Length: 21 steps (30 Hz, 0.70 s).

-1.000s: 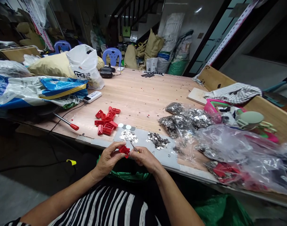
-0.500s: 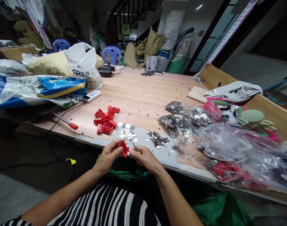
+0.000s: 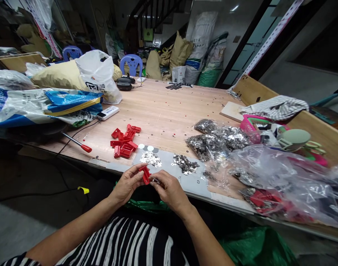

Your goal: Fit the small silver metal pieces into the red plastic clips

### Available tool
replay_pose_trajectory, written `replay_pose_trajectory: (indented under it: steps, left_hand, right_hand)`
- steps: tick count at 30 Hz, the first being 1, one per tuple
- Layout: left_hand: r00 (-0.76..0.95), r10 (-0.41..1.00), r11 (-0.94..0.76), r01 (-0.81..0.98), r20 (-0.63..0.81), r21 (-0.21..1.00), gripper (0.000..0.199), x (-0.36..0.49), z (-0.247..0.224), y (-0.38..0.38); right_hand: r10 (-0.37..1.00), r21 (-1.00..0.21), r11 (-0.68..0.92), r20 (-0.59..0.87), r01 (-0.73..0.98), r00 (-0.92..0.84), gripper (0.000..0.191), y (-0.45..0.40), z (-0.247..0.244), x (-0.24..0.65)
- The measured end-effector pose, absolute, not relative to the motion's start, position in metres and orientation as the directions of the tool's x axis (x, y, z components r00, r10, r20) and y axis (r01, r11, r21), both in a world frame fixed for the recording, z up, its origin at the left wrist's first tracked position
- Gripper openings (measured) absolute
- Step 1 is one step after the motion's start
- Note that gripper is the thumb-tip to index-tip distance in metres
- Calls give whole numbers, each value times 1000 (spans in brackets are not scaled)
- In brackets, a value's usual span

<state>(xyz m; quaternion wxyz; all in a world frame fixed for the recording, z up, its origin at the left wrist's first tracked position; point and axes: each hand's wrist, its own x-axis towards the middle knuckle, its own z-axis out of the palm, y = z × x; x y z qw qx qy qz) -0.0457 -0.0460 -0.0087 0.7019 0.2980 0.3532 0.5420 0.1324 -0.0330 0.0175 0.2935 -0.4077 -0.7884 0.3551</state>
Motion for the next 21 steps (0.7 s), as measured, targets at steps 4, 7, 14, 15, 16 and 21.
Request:
replay_pose_trajectory:
  steps: [4, 7, 14, 15, 16, 21]
  left_hand:
    - [188, 966, 251, -539, -176, 804, 39, -46, -6, -46]
    - [199, 964, 257, -539, -175, 802, 39, -47, -4, -47]
    - [232, 957, 275, -533, -174, 800, 38, -47, -6, -47]
    - [234, 957, 275, -528, -173, 803, 38, -47, -7, -47]
    - [233, 958, 270, -521, -169, 810, 39, -48, -8, -46]
    - [186, 982, 114, -379, -45, 918, 44, -53, -13, -41]
  right_hand:
    - [799, -749, 523, 264, 407, -541, 12, -32, 15, 132]
    - [799, -776, 504, 253, 379, -546, 12, -31, 13, 132]
    - [877, -842, 323, 95, 432, -471, 10, -32, 12, 132]
    - [886, -850, 293, 71, 437, -457, 13, -32, 12, 133]
    - [895, -858, 265, 50, 440, -443, 17, -31, 13, 134]
    - [911, -820, 288, 76, 495, -405, 27, -30, 15, 139]
